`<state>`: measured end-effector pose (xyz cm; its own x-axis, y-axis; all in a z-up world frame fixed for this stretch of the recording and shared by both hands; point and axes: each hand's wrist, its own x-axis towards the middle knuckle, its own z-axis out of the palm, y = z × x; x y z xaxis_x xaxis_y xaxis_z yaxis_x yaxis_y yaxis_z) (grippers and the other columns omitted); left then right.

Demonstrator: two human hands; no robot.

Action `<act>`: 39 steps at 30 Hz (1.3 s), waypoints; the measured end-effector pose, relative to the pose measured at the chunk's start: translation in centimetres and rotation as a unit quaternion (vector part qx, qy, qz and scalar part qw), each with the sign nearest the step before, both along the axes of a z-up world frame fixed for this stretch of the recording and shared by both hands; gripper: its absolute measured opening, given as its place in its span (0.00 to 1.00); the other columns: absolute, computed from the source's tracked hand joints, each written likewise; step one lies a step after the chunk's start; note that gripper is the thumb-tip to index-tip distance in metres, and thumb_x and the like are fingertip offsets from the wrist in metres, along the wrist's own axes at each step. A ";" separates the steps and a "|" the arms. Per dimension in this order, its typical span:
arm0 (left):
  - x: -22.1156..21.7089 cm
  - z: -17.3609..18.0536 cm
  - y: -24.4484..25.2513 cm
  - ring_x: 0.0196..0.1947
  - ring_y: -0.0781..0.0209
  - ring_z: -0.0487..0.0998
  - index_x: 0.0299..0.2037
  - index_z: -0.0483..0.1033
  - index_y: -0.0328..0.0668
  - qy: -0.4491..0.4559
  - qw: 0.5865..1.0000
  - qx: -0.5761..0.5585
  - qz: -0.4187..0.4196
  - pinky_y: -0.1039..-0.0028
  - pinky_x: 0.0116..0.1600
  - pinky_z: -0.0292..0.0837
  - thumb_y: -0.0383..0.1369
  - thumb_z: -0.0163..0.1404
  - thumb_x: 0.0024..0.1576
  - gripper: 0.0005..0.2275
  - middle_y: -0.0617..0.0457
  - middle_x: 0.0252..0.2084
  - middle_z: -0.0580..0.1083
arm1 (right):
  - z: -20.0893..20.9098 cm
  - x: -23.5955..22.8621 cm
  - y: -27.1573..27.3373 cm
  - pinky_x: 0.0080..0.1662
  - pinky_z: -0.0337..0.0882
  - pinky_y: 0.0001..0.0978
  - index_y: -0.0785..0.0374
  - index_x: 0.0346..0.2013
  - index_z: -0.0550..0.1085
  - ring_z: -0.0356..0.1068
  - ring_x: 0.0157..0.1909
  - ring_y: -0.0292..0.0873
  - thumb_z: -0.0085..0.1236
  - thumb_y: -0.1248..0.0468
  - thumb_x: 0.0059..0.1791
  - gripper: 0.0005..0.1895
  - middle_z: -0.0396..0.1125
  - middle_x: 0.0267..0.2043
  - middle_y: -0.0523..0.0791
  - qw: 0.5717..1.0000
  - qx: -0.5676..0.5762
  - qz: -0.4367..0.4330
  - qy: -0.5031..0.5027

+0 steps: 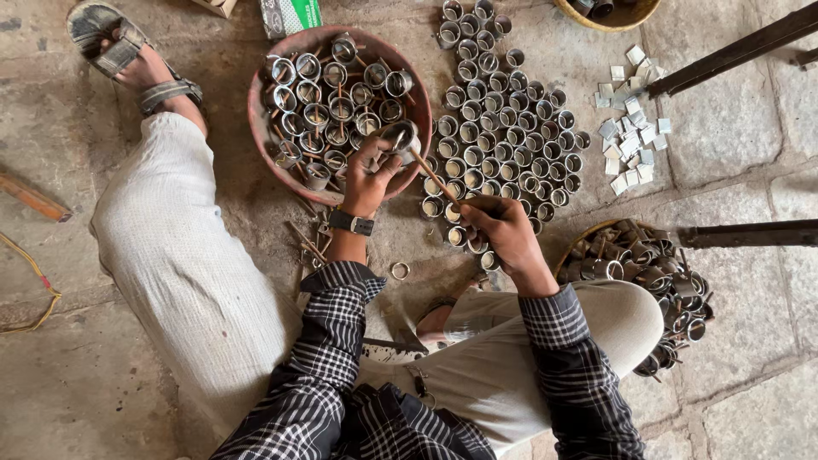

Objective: The person sits on the floor and repeatedly picks up small metal rings and rods from a bowl. They insert the rods into the rings and place the assembled units onto the floor in a growing pile.

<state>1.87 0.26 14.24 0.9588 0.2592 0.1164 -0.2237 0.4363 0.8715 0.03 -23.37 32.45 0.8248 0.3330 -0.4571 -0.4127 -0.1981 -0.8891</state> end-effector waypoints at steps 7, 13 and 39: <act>0.8 2.0 0.0 0.61 0.49 0.77 0.42 0.76 0.46 -0.124 0.942 0.308 0.048 0.60 0.66 0.77 0.23 0.59 0.59 0.07 0.48 0.64 0.73 | -0.1 -0.4 0.6 0.27 0.65 0.23 0.72 0.43 0.80 0.66 0.24 0.30 0.59 0.65 0.53 0.11 0.71 0.25 0.41 0.987 -0.090 0.034 -0.128; 0.4 4.5 -1.7 0.54 0.58 0.82 0.39 0.76 0.46 -0.113 0.931 0.345 0.018 0.68 0.58 0.83 0.23 0.60 0.57 0.07 0.51 0.65 0.73 | 0.5 -0.4 1.0 0.25 0.64 0.23 0.71 0.43 0.80 0.66 0.23 0.29 0.60 0.66 0.52 0.10 0.72 0.24 0.41 0.966 -0.142 0.022 -0.215; 0.7 3.6 -2.1 0.67 0.47 0.74 0.44 0.75 0.45 -0.200 0.930 0.307 -0.007 0.62 0.66 0.77 0.20 0.62 0.55 0.12 0.49 0.74 0.62 | 1.2 0.2 0.4 0.23 0.64 0.25 0.68 0.42 0.81 0.67 0.21 0.33 0.60 0.67 0.52 0.08 0.74 0.28 0.45 0.933 -0.201 0.068 -0.291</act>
